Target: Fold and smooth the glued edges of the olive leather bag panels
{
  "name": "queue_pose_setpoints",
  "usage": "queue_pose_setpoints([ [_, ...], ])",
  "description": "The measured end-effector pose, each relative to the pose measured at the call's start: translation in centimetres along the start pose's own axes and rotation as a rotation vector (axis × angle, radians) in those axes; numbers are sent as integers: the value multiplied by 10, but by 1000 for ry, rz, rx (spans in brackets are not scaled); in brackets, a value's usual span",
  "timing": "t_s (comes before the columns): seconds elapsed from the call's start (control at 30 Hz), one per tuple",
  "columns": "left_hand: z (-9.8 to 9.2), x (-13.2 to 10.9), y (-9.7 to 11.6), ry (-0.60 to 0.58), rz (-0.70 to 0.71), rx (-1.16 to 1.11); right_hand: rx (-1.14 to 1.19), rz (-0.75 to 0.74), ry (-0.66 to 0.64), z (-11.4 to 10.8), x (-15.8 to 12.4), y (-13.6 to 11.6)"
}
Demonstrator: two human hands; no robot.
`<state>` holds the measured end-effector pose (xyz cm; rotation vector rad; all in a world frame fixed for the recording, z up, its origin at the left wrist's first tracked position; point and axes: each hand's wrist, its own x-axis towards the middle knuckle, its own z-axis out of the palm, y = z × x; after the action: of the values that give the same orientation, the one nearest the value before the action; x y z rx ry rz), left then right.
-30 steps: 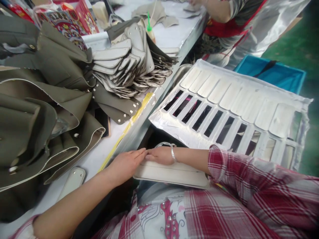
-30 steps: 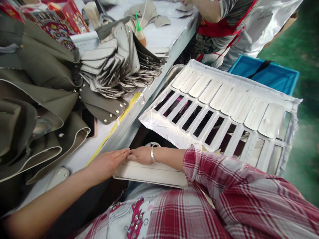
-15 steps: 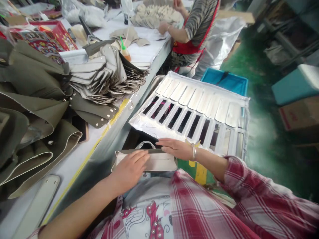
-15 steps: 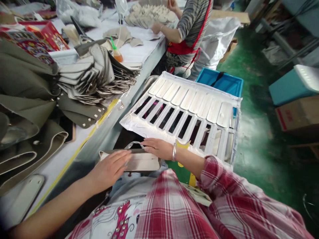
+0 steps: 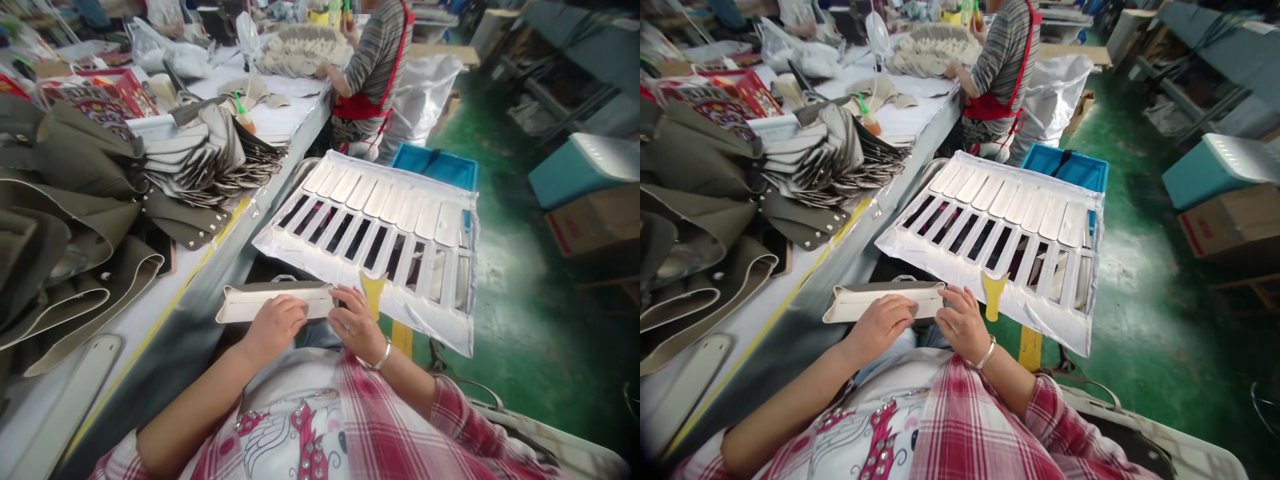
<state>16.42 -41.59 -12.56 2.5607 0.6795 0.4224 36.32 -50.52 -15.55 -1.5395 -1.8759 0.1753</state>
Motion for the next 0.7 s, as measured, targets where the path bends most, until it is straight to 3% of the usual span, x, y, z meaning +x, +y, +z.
queue_pose_setpoints([
  [0.37,0,7,13,-65,-90,121,-56,-9,-92,-2,10,-5],
  [0.5,-1,8,13,-79,-101,142,-16,54,-132,-4,11,-8],
  [0.7,-3,12,14,-110,-129,158,123,250,-2,9,5,-14],
])
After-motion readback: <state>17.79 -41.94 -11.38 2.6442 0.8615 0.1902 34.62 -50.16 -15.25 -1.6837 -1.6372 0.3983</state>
